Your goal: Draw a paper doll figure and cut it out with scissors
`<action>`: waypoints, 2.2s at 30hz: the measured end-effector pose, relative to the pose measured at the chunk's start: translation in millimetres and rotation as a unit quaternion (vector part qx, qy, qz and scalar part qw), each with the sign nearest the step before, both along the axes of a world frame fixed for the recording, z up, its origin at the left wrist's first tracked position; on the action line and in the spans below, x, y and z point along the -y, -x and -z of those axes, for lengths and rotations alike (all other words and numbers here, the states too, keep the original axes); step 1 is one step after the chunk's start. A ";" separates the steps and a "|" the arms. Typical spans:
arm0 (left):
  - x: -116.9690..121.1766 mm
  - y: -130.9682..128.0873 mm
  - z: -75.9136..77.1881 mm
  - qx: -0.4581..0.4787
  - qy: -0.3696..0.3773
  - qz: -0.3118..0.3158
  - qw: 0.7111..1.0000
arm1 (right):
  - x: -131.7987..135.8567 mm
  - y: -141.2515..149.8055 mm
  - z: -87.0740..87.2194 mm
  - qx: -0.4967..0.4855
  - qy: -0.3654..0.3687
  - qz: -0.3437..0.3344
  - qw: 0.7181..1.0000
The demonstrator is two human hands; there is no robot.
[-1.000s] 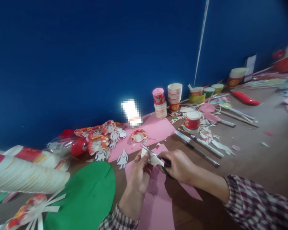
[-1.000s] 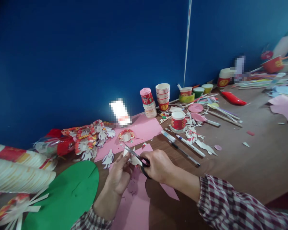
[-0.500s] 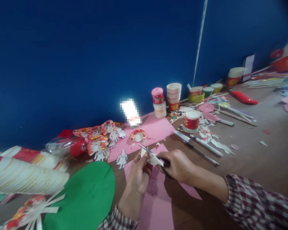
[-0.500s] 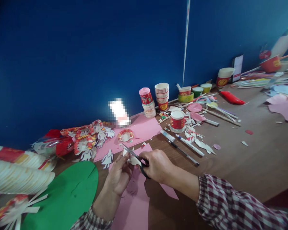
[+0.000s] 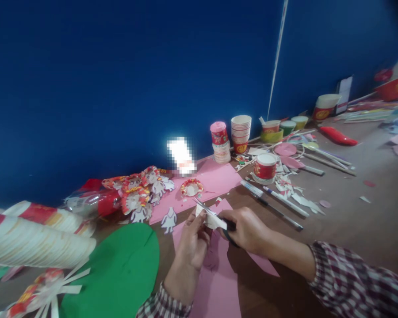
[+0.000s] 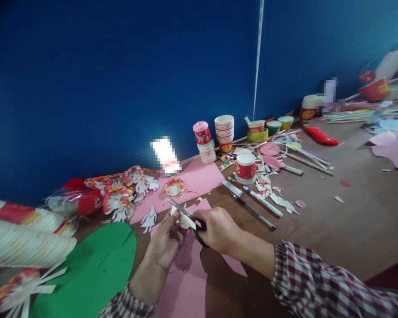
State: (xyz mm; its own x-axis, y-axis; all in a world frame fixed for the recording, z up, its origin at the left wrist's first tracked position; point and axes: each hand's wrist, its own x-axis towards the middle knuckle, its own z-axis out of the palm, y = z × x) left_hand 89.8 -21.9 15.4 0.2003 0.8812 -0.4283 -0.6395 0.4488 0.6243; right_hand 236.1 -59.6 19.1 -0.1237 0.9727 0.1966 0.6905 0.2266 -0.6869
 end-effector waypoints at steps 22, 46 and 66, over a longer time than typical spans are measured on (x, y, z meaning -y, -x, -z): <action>-1.4 1.2 0.7 0.000 0.009 -0.021 1.000 | -3.5 -1.1 9.3 -0.150 0.047 -0.015 0.987; 4.0 3.2 0.3 -0.199 -0.106 0.128 0.966 | -16.3 -17.8 -7.8 -0.450 0.120 0.021 0.885; 3.5 2.0 5.4 -0.167 -0.147 0.125 0.967 | -15.4 -9.7 6.0 -0.467 0.223 -0.006 0.855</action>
State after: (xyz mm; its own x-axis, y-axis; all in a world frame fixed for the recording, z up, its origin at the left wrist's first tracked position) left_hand 87.8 -25.4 10.0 0.3171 0.9163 -0.2445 -0.2745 0.3355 0.9012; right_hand 245.9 -44.2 13.1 -0.1258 0.9763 -0.1759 -0.2081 -0.1994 -0.9576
